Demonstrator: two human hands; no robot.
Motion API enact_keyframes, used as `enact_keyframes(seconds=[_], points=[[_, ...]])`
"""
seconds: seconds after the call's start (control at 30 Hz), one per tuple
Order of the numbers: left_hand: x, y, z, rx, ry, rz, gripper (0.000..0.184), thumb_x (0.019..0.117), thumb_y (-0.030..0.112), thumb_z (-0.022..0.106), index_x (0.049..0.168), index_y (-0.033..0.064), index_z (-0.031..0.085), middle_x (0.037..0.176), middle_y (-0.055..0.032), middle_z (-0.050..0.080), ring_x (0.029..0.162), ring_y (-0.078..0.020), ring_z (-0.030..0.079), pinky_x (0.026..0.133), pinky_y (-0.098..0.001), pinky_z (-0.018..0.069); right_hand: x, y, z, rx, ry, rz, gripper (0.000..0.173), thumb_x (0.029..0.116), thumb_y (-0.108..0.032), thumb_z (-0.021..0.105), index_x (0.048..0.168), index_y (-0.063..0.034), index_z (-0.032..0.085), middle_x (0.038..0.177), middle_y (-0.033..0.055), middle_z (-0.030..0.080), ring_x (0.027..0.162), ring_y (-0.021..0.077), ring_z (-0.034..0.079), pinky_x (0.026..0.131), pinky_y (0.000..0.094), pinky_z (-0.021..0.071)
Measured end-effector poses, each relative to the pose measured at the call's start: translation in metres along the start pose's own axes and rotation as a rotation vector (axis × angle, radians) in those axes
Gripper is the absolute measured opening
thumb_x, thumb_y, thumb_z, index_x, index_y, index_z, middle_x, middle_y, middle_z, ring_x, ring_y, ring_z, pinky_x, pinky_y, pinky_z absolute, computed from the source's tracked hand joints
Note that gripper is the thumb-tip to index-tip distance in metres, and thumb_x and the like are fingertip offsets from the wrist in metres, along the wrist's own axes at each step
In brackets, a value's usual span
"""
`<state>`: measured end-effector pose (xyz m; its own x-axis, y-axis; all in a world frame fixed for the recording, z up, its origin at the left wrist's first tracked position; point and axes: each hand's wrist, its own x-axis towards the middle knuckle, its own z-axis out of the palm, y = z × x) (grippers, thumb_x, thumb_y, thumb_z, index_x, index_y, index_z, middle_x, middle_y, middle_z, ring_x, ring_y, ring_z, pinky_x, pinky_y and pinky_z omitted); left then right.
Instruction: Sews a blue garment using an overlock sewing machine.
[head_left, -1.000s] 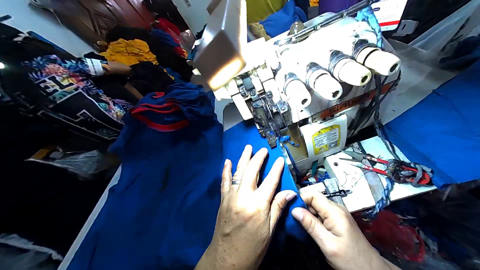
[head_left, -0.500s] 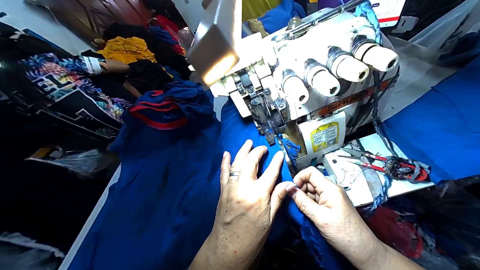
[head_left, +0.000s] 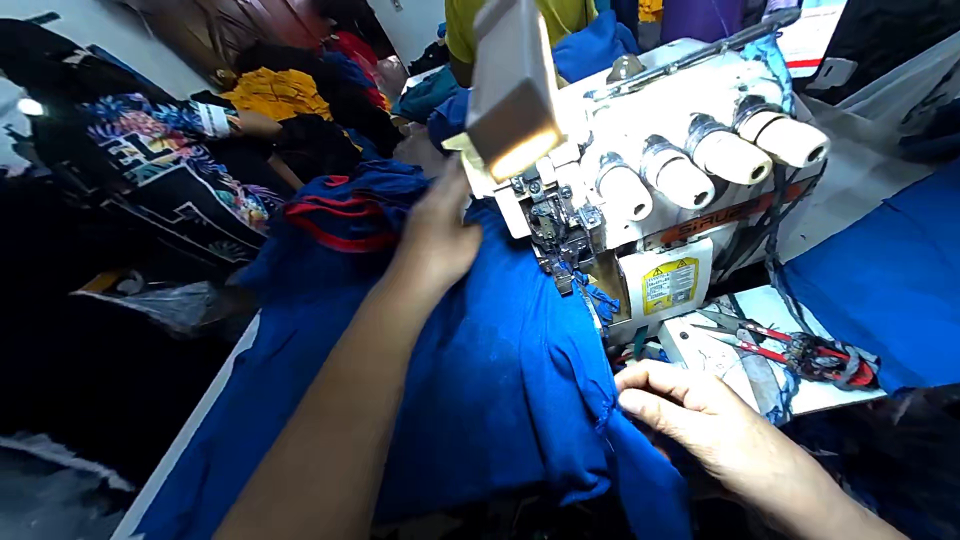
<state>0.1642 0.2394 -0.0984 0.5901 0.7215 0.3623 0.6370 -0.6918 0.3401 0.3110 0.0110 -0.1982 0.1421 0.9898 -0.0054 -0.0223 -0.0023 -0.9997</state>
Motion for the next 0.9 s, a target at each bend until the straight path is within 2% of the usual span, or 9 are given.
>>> enact_keyframes(seconds=[0.17, 0.3, 0.47, 0.57, 0.63, 0.67, 0.73, 0.8, 0.9], points=[[0.040, 0.009, 0.016, 0.470, -0.391, -0.027, 0.032, 0.1026, 0.012, 0.057, 0.130, -0.0036, 0.061, 0.134, -0.0243, 0.061, 0.127, -0.0452, 0.056, 0.101, -0.0634, 0.0426, 0.000, 0.000, -0.009, -0.032, -0.056, 0.094, 0.008, 0.0938, -0.018, 0.065, 0.097, -0.0140, 0.072, 0.076, -0.0136, 0.065, 0.061, -0.0076, 0.057, 0.053, 0.0106, 0.0460], [0.035, 0.005, 0.006, 0.535, -0.366, -0.031, 0.026, 0.1042, 0.014, 0.054, 0.121, -0.0023, 0.066, 0.120, -0.0261, 0.066, 0.114, -0.0473, 0.064, 0.088, -0.0666, 0.0496, 0.003, 0.000, -0.012, -0.041, -0.076, 0.171, 0.003, 0.0923, -0.018, 0.066, 0.094, -0.0171, 0.064, 0.071, -0.0126, 0.061, 0.053, -0.0057, 0.053, 0.046, 0.0114, 0.0429], [-0.013, -0.018, -0.034, 0.353, -0.296, 0.069, 0.022, 0.0983, 0.001, 0.055, 0.115, -0.0036, 0.068, 0.127, -0.0222, 0.065, 0.114, -0.0437, 0.064, 0.091, -0.0665, 0.0485, 0.002, -0.002, -0.003, 0.036, -0.056, 0.203, 0.003, 0.0951, -0.014, 0.061, 0.096, -0.0166, 0.059, 0.066, -0.0123, 0.055, 0.048, -0.0050, 0.049, 0.044, 0.0116, 0.0406], [-0.059, -0.013, -0.060, 0.204, -0.223, 0.226, 0.011, 0.0903, 0.002, 0.061, 0.097, 0.0003, 0.069, 0.077, -0.0140, 0.065, 0.067, -0.0295, 0.063, 0.059, -0.0519, 0.0497, 0.001, -0.010, 0.001, 0.081, -0.046, 0.264, 0.008, 0.0974, -0.005, 0.059, 0.104, -0.0106, 0.059, 0.074, -0.0079, 0.061, 0.059, -0.0006, 0.062, 0.051, 0.0151, 0.0526], [-0.087, -0.011, -0.068, 0.187, -0.287, 0.287, 0.006, 0.0906, 0.011, 0.066, 0.089, 0.0063, 0.069, 0.064, -0.0017, 0.058, 0.055, -0.0145, 0.055, 0.050, -0.0366, 0.0468, 0.000, -0.016, 0.003, 0.089, -0.046, 0.298, 0.010, 0.0981, -0.003, 0.057, 0.104, -0.0078, 0.064, 0.081, -0.0054, 0.066, 0.068, 0.0021, 0.068, 0.059, 0.0186, 0.0585], [-0.098, -0.013, -0.068, 0.230, -0.282, 0.329, 0.010, 0.0924, 0.017, 0.065, 0.087, 0.0099, 0.069, 0.064, 0.0023, 0.057, 0.056, -0.0106, 0.056, 0.051, -0.0324, 0.0481, 0.000, -0.017, 0.004, 0.092, -0.038, 0.301, 0.011, 0.0983, -0.003, 0.057, 0.101, -0.0078, 0.066, 0.081, -0.0052, 0.067, 0.070, 0.0026, 0.069, 0.061, 0.0193, 0.0598], [-0.120, -0.016, -0.069, 0.313, -0.209, 0.370, 0.017, 0.0954, 0.021, 0.063, 0.093, 0.0087, 0.074, 0.073, -0.0013, 0.066, 0.064, -0.0174, 0.068, 0.057, -0.0403, 0.0564, -0.001, -0.019, 0.007, 0.095, -0.008, 0.286, 0.013, 0.0988, -0.004, 0.058, 0.094, -0.0086, 0.069, 0.078, -0.0061, 0.068, 0.069, 0.0020, 0.069, 0.063, 0.0187, 0.0599], [-0.140, -0.021, -0.072, 0.324, -0.135, 0.328, 0.021, 0.0964, 0.021, 0.059, 0.093, 0.0076, 0.074, 0.077, -0.0030, 0.068, 0.066, -0.0203, 0.068, 0.058, -0.0433, 0.0567, -0.002, -0.019, 0.007, 0.075, 0.013, 0.270, 0.014, 0.1003, -0.005, 0.058, 0.093, -0.0089, 0.069, 0.078, -0.0059, 0.070, 0.069, 0.0017, 0.069, 0.064, 0.0182, 0.0601], [-0.170, -0.031, -0.079, 0.221, -0.021, 0.248, 0.030, 0.0990, 0.030, 0.051, 0.090, 0.0143, 0.075, 0.084, 0.0047, 0.069, 0.069, -0.0056, 0.065, 0.060, -0.0262, 0.0549, -0.006, -0.017, 0.008, 0.000, 0.036, 0.204, 0.016, 0.1018, -0.009, 0.057, 0.094, -0.0091, 0.070, 0.080, -0.0048, 0.071, 0.071, 0.0019, 0.070, 0.065, 0.0181, 0.0599]])
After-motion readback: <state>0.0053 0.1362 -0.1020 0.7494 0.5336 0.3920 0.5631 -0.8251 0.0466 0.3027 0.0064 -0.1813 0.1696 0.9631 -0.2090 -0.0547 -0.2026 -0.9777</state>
